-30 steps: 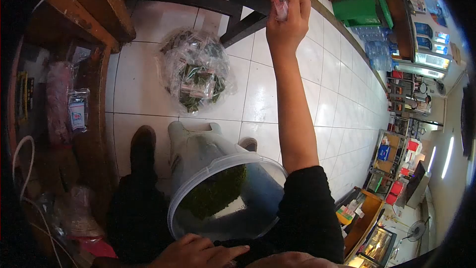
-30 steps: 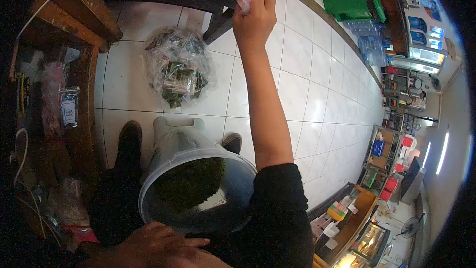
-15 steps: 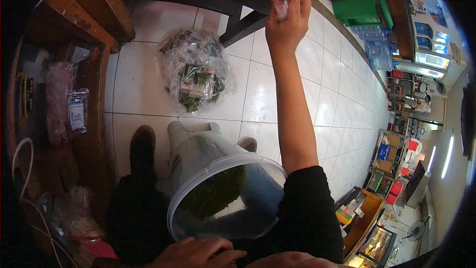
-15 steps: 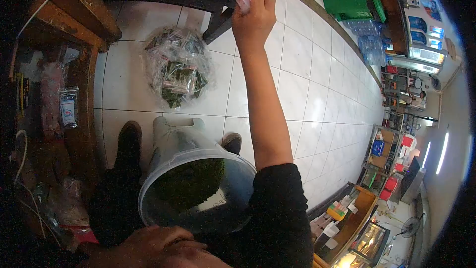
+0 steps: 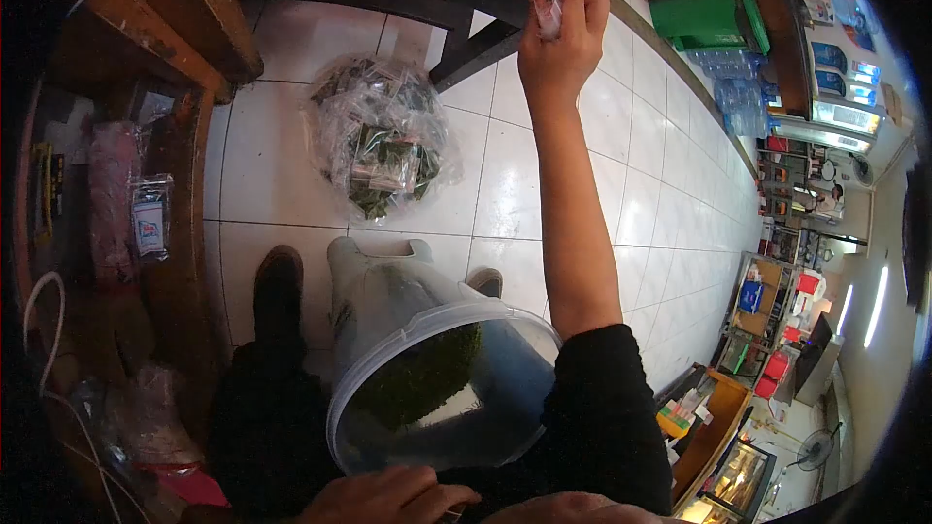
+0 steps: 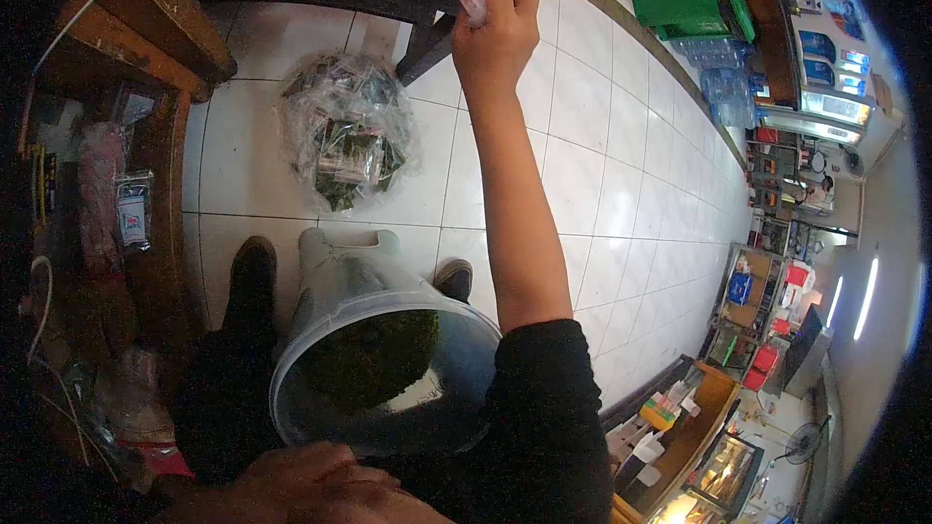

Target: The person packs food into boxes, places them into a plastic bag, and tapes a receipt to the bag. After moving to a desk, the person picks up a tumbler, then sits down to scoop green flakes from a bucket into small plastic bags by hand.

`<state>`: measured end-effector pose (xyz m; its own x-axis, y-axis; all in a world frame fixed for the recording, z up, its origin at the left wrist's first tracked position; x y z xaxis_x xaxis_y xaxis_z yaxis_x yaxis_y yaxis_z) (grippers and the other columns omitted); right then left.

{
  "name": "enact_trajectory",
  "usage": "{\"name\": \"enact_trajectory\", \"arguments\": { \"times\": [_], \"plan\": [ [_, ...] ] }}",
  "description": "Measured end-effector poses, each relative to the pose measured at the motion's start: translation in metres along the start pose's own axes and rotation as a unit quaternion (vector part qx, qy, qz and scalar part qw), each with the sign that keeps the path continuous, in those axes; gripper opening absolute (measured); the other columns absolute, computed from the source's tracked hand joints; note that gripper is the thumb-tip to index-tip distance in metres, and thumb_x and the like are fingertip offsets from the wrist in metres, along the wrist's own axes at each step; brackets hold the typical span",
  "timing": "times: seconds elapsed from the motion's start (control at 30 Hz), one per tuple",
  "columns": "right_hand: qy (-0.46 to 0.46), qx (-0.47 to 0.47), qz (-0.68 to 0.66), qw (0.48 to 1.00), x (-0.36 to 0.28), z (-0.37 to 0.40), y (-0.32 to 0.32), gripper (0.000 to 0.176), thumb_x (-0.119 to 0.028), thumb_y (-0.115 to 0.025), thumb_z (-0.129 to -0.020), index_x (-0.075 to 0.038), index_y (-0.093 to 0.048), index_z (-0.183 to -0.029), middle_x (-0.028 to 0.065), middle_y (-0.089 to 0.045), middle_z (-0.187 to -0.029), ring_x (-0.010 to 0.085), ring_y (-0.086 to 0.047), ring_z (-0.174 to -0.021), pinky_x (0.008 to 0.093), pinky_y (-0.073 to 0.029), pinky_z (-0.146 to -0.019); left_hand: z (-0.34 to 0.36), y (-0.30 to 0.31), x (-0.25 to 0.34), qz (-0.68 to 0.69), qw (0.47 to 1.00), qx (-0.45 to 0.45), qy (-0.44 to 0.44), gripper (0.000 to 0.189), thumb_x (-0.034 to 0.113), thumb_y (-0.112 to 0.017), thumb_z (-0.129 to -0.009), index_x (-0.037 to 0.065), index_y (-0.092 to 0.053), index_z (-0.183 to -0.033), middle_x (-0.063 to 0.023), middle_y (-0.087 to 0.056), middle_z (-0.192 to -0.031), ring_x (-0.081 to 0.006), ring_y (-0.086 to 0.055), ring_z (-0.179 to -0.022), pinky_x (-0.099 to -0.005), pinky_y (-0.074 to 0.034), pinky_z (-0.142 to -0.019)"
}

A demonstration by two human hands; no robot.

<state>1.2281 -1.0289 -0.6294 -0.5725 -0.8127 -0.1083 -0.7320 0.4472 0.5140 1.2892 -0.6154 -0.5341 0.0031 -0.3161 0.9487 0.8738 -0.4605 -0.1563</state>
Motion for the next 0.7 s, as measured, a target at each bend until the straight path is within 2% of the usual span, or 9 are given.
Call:
{"name": "enact_trajectory", "arguments": {
  "times": [0.07, 0.17, 0.27, 0.33, 0.43, 0.53, 0.63, 0.67, 0.7],
  "plan": [
    [0.004, 0.000, 0.003, 1.000, 0.000, 0.000, 0.000, 0.032, -0.017, -0.077, -0.092, -0.015, -0.071, -0.123, 0.0094, -0.061, -0.099, 0.0264, -0.064, -0.087, 0.0352, -0.055, -0.074, 0.000, 0.007, 0.002, 0.067, 0.997, 0.033, 0.016, 0.034, 0.019, -0.062, -0.094, 0.004, -0.058, -0.125, -0.0184, -0.055, -0.109, -0.0395, -0.056, -0.104, -0.0498, -0.049, -0.086],
    [-0.001, -0.010, 0.007, 1.000, 0.000, -0.001, 0.000, 0.033, -0.017, -0.077, -0.092, -0.016, -0.071, -0.125, 0.0092, -0.060, -0.098, 0.0260, -0.064, -0.087, 0.0354, -0.055, -0.073, -0.002, 0.011, 0.004, 0.064, 0.998, 0.025, -0.007, 0.032, 0.016, -0.061, -0.093, 0.003, -0.058, -0.123, -0.0164, -0.053, -0.107, -0.0374, -0.054, -0.102, -0.0474, -0.048, -0.085],
    [-0.016, -0.024, 0.010, 1.000, -0.003, -0.002, 0.002, 0.035, -0.017, -0.077, -0.092, -0.017, -0.070, -0.126, 0.0089, -0.059, -0.098, 0.0260, -0.064, -0.087, 0.0361, -0.055, -0.073, 0.000, 0.006, 0.011, -0.080, 0.992, 0.090, -0.044, 0.034, 0.014, -0.062, -0.090, 0.004, -0.059, -0.123, -0.0150, -0.054, -0.110, -0.0354, -0.053, -0.105, -0.0465, -0.047, -0.087],
    [-0.017, -0.023, 0.010, 1.000, -0.003, -0.002, 0.001, 0.035, -0.017, -0.076, -0.092, -0.018, -0.070, -0.126, 0.0086, -0.059, -0.098, 0.0262, -0.064, -0.087, 0.0366, -0.055, -0.074, -0.002, 0.007, 0.013, -0.112, 0.989, 0.074, -0.057, 0.035, 0.013, -0.062, -0.089, 0.005, -0.059, -0.122, -0.0148, -0.055, -0.112, -0.0349, -0.054, -0.105, -0.0460, -0.047, -0.088],
    [0.010, -0.046, 0.009, 0.999, -0.003, -0.010, 0.000, 0.046, -0.018, -0.060, -0.101, -0.012, -0.055, -0.146, 0.0159, -0.060, -0.096, 0.0308, -0.062, -0.082, 0.0395, -0.051, -0.072, -0.003, 0.002, 0.004, -0.112, 0.989, 0.073, -0.059, 0.033, 0.013, -0.063, -0.088, 0.005, -0.060, -0.120, -0.0136, -0.057, -0.113, -0.0341, -0.055, -0.105, -0.0466, -0.046, -0.090],
    [-0.082, -0.116, 0.008, 0.990, -0.011, -0.014, 0.006, 0.040, -0.011, -0.063, -0.098, -0.013, -0.062, -0.138, 0.0165, -0.060, -0.100, 0.0311, -0.063, -0.087, 0.0393, -0.053, -0.075, -0.005, 0.002, 0.006, -0.102, 0.992, 0.074, -0.033, 0.031, 0.013, -0.063, -0.088, 0.006, -0.061, -0.118, -0.0119, -0.059, -0.111, -0.0333, -0.056, -0.105, -0.0483, -0.045, -0.091],
    [-0.070, -0.140, 0.015, 0.987, -0.008, -0.012, 0.005, 0.046, -0.009, -0.063, -0.097, -0.008, -0.057, -0.143, 0.0201, -0.065, -0.112, 0.0332, -0.067, -0.100, 0.0377, -0.054, -0.084, -0.001, 0.001, 0.006, -0.117, 0.986, 0.092, -0.070, 0.028, 0.015, -0.064, -0.088, 0.007, -0.063, -0.115, -0.0101, -0.059, -0.110, -0.0322, -0.056, -0.106, -0.0497, -0.044, -0.093],
    [-0.052, -0.105, 0.020, 0.993, -0.007, -0.010, 0.005, 0.042, -0.011, -0.067, -0.095, -0.012, -0.061, -0.137, 0.0161, -0.063, -0.107, 0.0307, -0.066, -0.096, 0.0372, -0.054, -0.081, 0.001, 0.001, 0.006, -0.125, 0.982, 0.102, -0.095, 0.027, 0.015, -0.065, -0.088, 0.007, -0.063, -0.114, -0.0095, -0.060, -0.110, -0.0318, -0.057, -0.107, -0.0501, -0.044, -0.093],
    [-0.034, -0.070, 0.024, 0.997, -0.005, -0.006, 0.003, 0.038, -0.014, -0.071, -0.094, -0.015, -0.066, -0.131, 0.0121, -0.060, -0.103, 0.0283, -0.065, -0.092, 0.0367, -0.055, -0.077, 0.000, 0.001, 0.007, -0.120, 0.990, 0.044, -0.055, 0.033, 0.018, -0.063, -0.092, 0.007, -0.061, -0.123, -0.0106, -0.057, -0.122, -0.0326, -0.052, -0.118, -0.0500, -0.041, -0.100]
  ]
}}
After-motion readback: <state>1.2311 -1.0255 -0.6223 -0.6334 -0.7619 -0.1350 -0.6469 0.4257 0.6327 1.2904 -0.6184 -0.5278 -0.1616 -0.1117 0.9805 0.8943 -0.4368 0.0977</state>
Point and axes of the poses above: each hand's wrist, its own z-axis away from the middle knuckle, its own y-axis out of the back of the hand, x = y × z, the point moved 5 cm from there along -z, towards the middle knuckle
